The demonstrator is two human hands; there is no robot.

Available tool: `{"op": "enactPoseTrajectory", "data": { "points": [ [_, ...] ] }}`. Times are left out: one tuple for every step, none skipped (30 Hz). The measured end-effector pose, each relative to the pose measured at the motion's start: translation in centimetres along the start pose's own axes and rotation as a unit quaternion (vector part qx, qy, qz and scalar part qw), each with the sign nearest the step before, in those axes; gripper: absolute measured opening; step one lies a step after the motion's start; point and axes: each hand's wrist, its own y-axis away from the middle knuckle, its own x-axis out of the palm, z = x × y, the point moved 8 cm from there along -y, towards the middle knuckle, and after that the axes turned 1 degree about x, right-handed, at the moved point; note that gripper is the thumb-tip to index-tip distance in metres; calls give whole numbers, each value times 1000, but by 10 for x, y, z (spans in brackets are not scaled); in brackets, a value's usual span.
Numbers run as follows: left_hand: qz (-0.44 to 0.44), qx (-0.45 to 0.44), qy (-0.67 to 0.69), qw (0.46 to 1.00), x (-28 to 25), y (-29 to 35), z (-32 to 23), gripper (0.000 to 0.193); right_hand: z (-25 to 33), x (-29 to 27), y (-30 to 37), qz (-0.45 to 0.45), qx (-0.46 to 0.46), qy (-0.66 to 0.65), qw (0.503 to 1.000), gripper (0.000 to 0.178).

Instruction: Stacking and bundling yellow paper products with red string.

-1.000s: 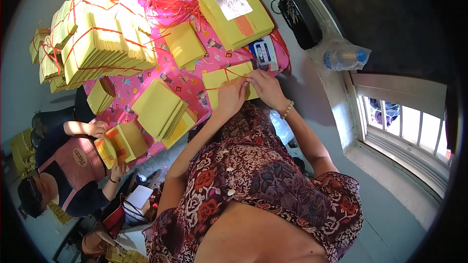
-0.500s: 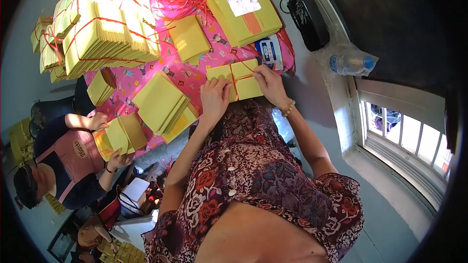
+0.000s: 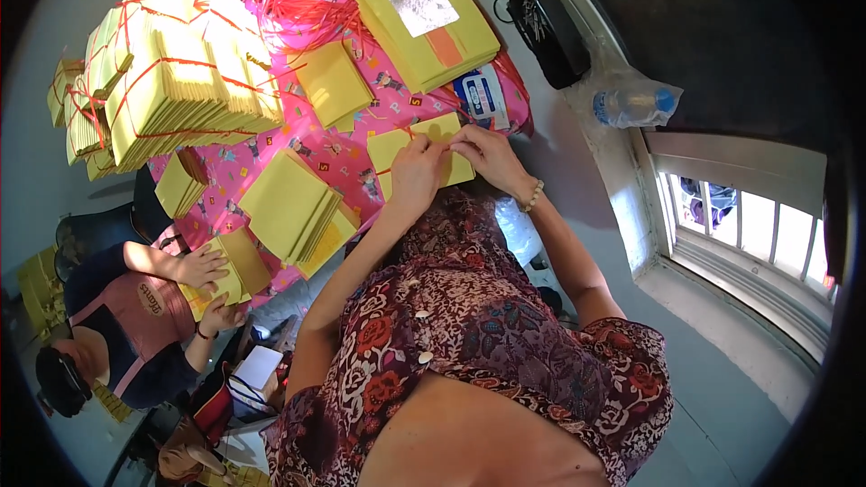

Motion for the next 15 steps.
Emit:
{"op": "enactPoseTrajectory", "data": {
  "points": [
    [1,-16,2,1000,-1,-1,1,22,-2,2,0,7,2,-10,1000,10],
    [2,-14,2,1000,0,-2,3,22,-3,1,0,5,2,-10,1000,10],
    [49,-32,-6,998,10,-4,10,17,-7,1,1,10,23,-33,999,11],
    [95,-50,-15,994,20,-4,19,12,-10,2,2,16,43,-56,997,11],
    [95,-50,-16,994,23,-5,25,12,-11,3,1,16,42,-56,997,11],
    [148,-160,200,955,39,-1,43,11,-15,2,1,4,51,-77,996,11],
    [194,-260,403,856,55,5,49,10,-20,1,1,-9,62,-98,993,11],
    [196,-259,403,855,52,4,53,10,-22,2,2,-11,63,-98,993,11],
    [198,-255,480,816,50,4,54,13,-28,3,4,-14,90,-133,987,11],
    [200,-249,553,770,47,3,50,16,-34,4,5,-16,116,-168,979,11],
    [202,-249,553,769,48,2,47,16,-37,6,6,-18,117,-169,978,11],
    [181,-203,524,807,42,-3,42,16,-41,7,6,-18,116,-173,978,12],
    [159,-156,492,842,37,-6,37,17,-42,8,6,-18,114,-177,977,12],
    [160,-157,492,841,39,-4,35,17,-43,9,5,-18,115,-177,977,12],
    [124,-169,503,839,38,-4,36,17,-44,10,5,-22,123,-214,969,14]
  ]
}}
